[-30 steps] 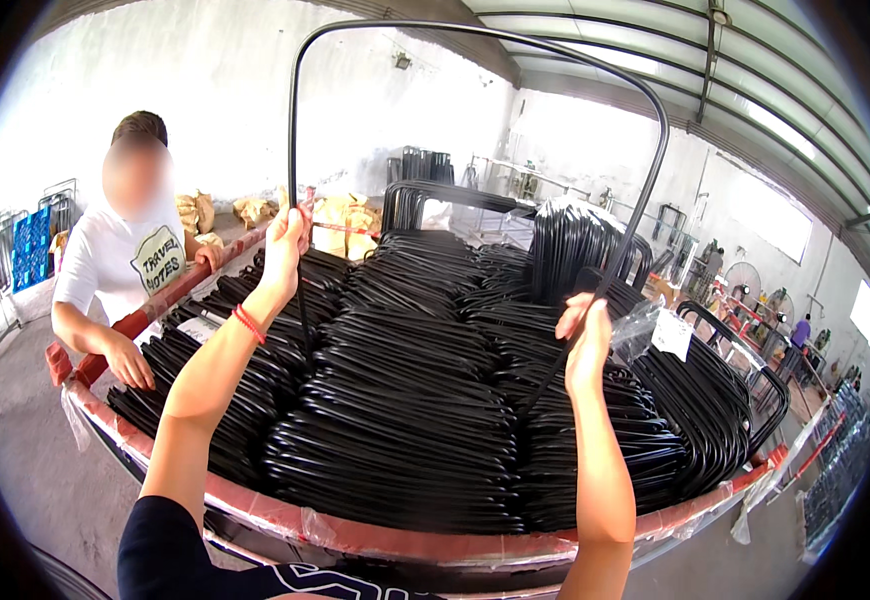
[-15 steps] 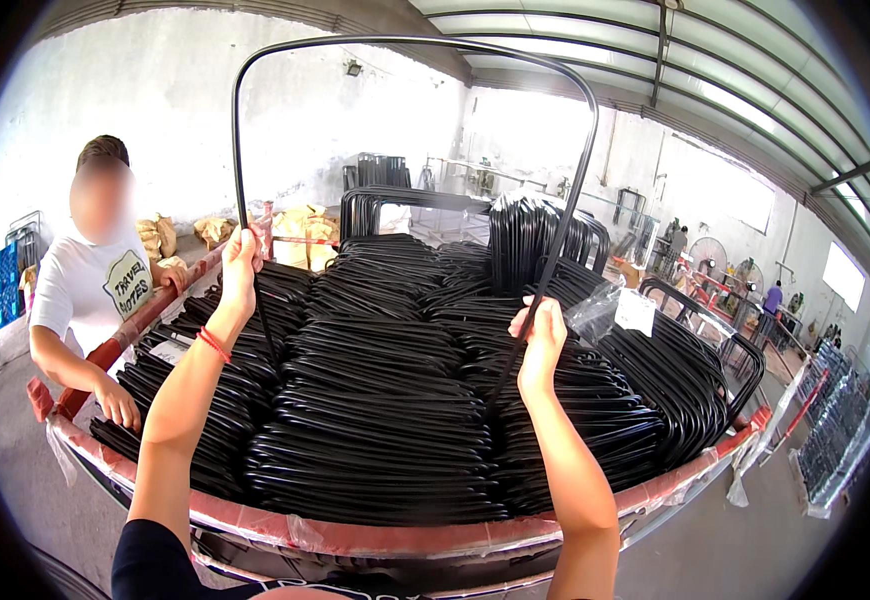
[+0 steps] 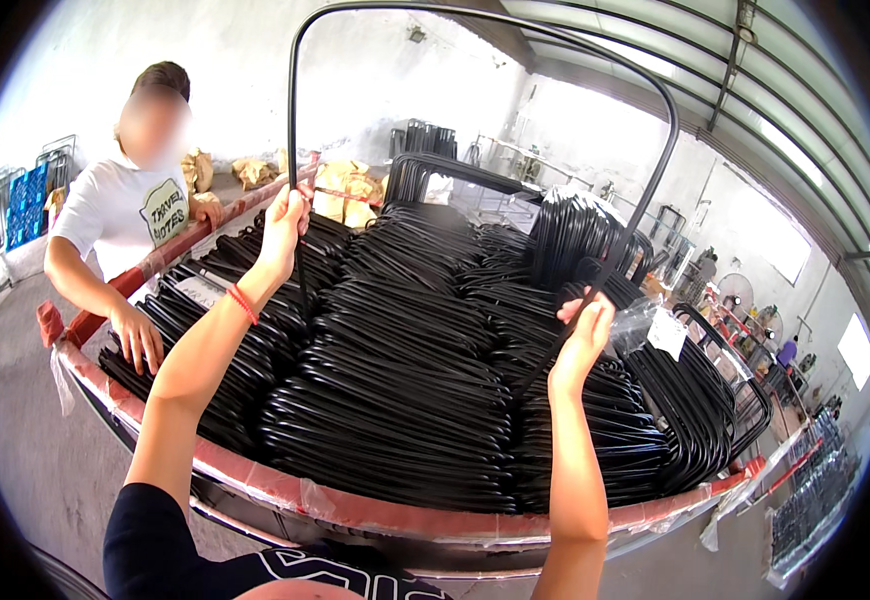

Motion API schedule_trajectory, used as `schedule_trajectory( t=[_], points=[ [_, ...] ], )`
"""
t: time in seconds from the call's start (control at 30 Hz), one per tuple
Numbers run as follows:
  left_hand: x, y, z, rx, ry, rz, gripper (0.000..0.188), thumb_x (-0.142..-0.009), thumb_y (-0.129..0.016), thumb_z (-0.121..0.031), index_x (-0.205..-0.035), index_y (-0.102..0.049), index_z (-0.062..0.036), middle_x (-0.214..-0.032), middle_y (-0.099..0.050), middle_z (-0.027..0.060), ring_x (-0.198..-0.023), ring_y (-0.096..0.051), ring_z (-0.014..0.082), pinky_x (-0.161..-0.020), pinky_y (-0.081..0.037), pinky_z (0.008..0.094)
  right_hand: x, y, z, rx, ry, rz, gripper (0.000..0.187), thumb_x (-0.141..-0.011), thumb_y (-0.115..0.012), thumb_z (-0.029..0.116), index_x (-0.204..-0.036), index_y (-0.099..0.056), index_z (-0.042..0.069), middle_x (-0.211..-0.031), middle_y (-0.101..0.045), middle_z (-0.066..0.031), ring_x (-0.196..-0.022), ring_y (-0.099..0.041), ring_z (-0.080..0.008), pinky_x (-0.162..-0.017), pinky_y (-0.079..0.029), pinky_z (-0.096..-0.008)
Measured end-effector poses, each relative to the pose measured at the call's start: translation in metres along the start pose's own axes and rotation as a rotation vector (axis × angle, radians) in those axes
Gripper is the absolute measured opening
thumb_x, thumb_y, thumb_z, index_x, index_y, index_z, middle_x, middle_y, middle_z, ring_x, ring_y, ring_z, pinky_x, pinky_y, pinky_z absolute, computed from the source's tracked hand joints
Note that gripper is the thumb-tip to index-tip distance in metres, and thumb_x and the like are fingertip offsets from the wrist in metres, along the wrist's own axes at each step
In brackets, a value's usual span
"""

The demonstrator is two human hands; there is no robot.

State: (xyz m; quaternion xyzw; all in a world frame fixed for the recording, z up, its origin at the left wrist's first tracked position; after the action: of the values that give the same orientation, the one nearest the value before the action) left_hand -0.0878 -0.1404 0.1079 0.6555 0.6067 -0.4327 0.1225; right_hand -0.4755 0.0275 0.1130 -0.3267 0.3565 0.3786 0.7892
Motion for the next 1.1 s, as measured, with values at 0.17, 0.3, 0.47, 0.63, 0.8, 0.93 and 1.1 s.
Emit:
schedule_trajectory(
  t=[0.17, 0.3, 0.47, 0.63, 0.8, 0.93, 1.1],
  points=[
    [0.002, -0.002, -0.003, 0.04, -0.044, -0.022, 0.019, -0.092, -0.038, -0.021, -0.088, -0.051, -0.0077, -0.062, -0.034, -0.0067, -0.051, -0.029, 0.0023, -0.048, -0.025, 0.0166, 0.002, -0.011, 0.006, 0.023, 0.024, -0.046, 0.021, -0.091, -0.038, 0.017, -0.101, -0.048, 0.002, -0.072, -0.05, -0.0026, -0.063, -0.044, -0.0091, -0.062, -0.037, -0.0222],
    [0.006, 0.001, 0.005, -0.022, -0.005, 0.011, 0.019, -0.092, -0.037, -0.019, -0.089, -0.051, -0.0071, -0.063, -0.035, -0.0059, -0.052, -0.03, 0.0033, -0.049, -0.027, 0.0176, 0.005, -0.009, -0.001, 0.121, 0.057, -0.104, 0.015, -0.09, -0.038, 0.014, -0.09, -0.049, 0.004, -0.066, -0.042, 0.001, -0.057, -0.035, -0.0063, -0.053, -0.03, -0.0198],
    [0.015, 0.001, 0.015, -0.032, 0.051, 0.028, 0.019, -0.092, -0.037, -0.02, -0.09, -0.05, -0.0068, -0.061, -0.035, -0.0049, -0.054, -0.031, 0.0041, -0.05, -0.026, 0.0168, 0.016, -0.001, -0.015, 0.095, 0.02, -0.071, 0.013, -0.089, -0.038, 0.012, -0.088, -0.048, 0.004, -0.067, -0.042, 0.0011, -0.059, -0.038, -0.0063, -0.055, -0.032, -0.0197],
    [0.024, 0.007, 0.029, -0.048, 0.076, 0.021, 0.019, -0.092, -0.037, -0.02, -0.089, -0.05, -0.0064, -0.062, -0.036, -0.0046, -0.056, -0.032, 0.0044, -0.052, -0.028, 0.0177, 0.027, 0.005, -0.028, 0.11, -0.03, -0.024, 0.016, -0.09, -0.04, 0.017, -0.09, -0.048, 0.003, -0.068, -0.044, 0.0002, -0.06, -0.04, -0.0069, -0.058, -0.036, -0.0202],
    [0.037, 0.015, 0.044, -0.077, 0.056, 0.041, 0.019, -0.092, -0.038, -0.021, -0.089, -0.051, -0.0064, -0.065, -0.042, -0.0038, -0.059, -0.038, 0.0056, -0.057, -0.032, 0.0187, 0.041, 0.011, -0.038, 0.067, -0.085, -0.008, 0.017, -0.09, -0.04, 0.014, -0.093, -0.05, 0.001, -0.07, -0.051, -0.0031, -0.064, -0.046, -0.0104, -0.063, -0.039, -0.0232],
    [0.044, 0.025, 0.047, -0.158, 0.041, 0.068, 0.021, -0.091, -0.039, -0.021, -0.091, -0.052, -0.0051, -0.07, -0.048, -0.0021, -0.065, -0.045, 0.007, -0.064, -0.036, 0.0205, 0.047, 0.015, -0.042, 0.069, -0.091, 0.068, 0.017, -0.089, -0.042, 0.012, -0.094, -0.05, -0.001, -0.073, -0.054, -0.0056, -0.068, -0.051, -0.0138, -0.068, -0.043, -0.0258],
    [0.051, 0.036, 0.053, -0.292, 0.084, 0.137, 0.023, -0.092, -0.038, -0.019, -0.1, -0.052, -0.0022, -0.077, -0.055, 0.0013, -0.075, -0.051, 0.0094, -0.074, -0.039, 0.0225, 0.054, 0.019, -0.052, 0.129, -0.129, 0.088, 0.013, -0.088, -0.04, 0.005, -0.089, -0.049, -0.004, -0.073, -0.056, -0.0076, -0.069, -0.053, -0.0143, -0.073, -0.043, -0.0268]
  ],
)
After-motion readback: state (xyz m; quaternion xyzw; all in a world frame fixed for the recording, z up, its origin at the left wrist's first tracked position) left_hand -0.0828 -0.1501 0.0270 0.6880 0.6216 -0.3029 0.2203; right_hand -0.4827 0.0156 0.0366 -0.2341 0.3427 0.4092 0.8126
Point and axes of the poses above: each hand's wrist, its own x-axis away from the middle knuckle, its own y-axis out of the back of the hand, z = x × y, the point moved 6 cm from there along -x, towards the middle knuckle
